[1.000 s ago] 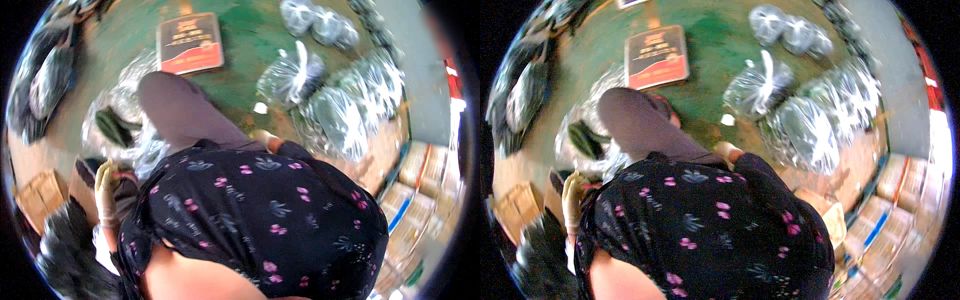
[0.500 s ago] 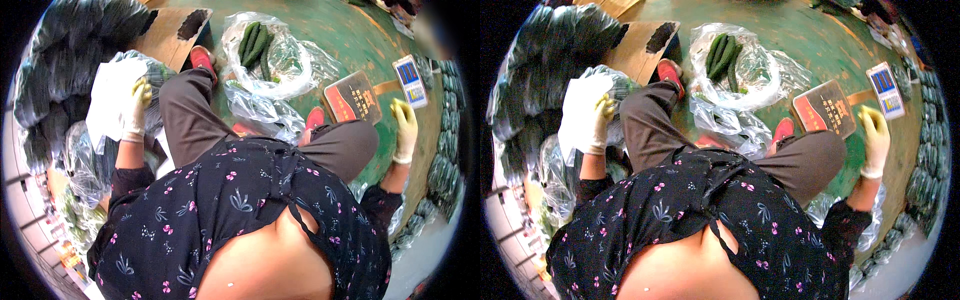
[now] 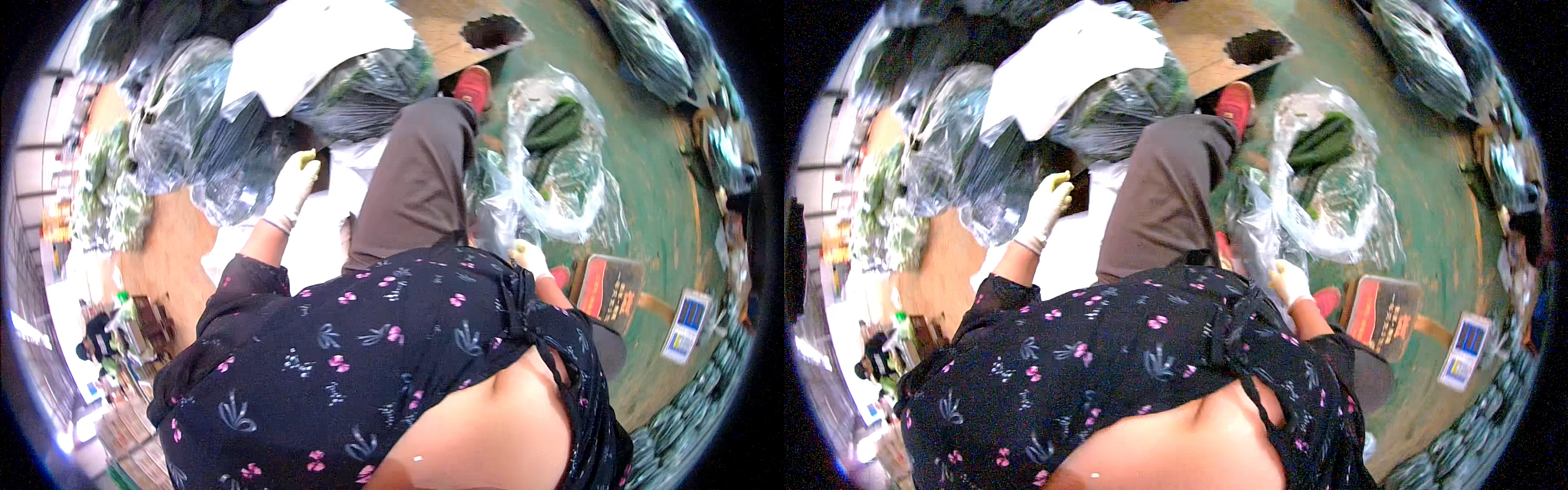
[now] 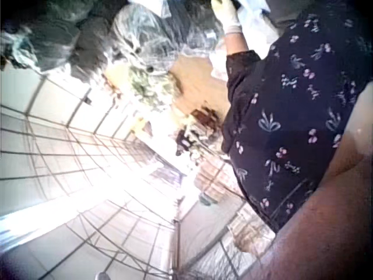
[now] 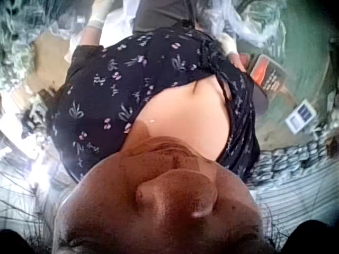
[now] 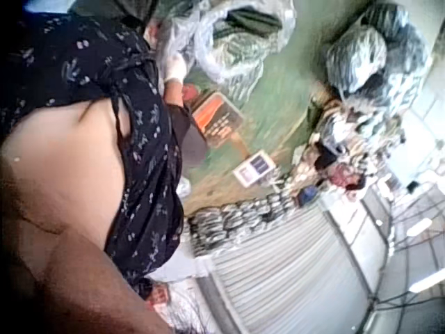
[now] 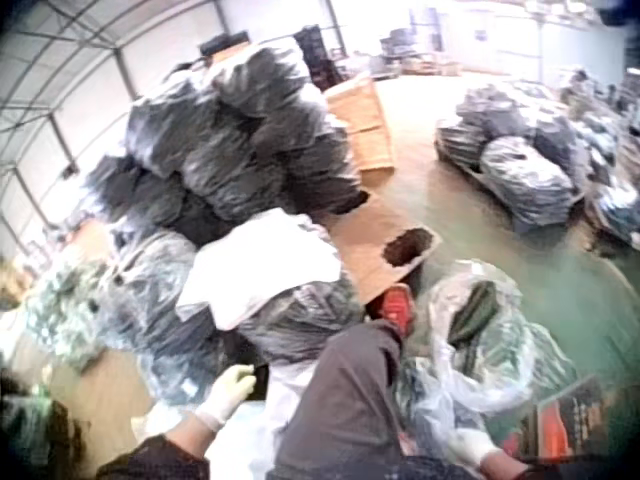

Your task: The person picks up cucumbers, places them into plastic bags, weighs the filled bags on a digital scale, and ties the bags shut while seated among numerous larger bags of cucumbers.

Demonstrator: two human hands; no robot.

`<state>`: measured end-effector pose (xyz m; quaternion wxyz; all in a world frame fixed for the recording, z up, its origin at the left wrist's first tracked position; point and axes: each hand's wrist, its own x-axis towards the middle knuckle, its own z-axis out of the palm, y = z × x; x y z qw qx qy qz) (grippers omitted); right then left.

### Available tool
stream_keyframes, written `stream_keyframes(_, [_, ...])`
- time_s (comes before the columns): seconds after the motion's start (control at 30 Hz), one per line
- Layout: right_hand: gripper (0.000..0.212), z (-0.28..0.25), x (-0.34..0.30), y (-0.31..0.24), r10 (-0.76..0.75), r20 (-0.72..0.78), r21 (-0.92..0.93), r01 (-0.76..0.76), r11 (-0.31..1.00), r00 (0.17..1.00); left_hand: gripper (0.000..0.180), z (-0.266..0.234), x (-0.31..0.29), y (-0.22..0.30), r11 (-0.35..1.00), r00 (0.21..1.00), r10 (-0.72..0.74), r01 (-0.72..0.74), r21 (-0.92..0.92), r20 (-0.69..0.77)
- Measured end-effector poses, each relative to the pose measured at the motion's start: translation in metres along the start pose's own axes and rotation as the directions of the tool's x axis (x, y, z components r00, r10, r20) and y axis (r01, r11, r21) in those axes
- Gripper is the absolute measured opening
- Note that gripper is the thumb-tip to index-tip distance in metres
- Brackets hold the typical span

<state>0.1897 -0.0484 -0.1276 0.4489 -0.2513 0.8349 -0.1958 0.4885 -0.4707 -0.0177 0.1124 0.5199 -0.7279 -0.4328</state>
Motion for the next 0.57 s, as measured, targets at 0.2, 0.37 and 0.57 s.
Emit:
stream_keyframes(0.2, [0.021, -0.080, -0.044, -0.100, -0.054, 0.002, 0.447, 0.048, 0.893, 0.999, 0.037, 0.014, -0.011, -0.026, 0.985, 0.997, -0.043, 0.053, -0.163, 0.064])
stream_keyframes(0.37, [0.025, -0.067, -0.054, -0.086, -0.099, 0.015, 0.210, 0.094, 0.973, 0.995, 0.041, 0.041, 0.009, -0.001, 0.978, 0.979, 0.192, -0.196, 0.064, 0.061])
stream_keyframes(0.57, [0.032, -0.033, -0.055, -0.058, -0.176, 0.106, 0.281, 0.140, 0.950, 0.979, 0.032, 0.015, 0.028, 0.011, 0.978, 0.978, 0.199, -0.194, 0.071, -0.067])
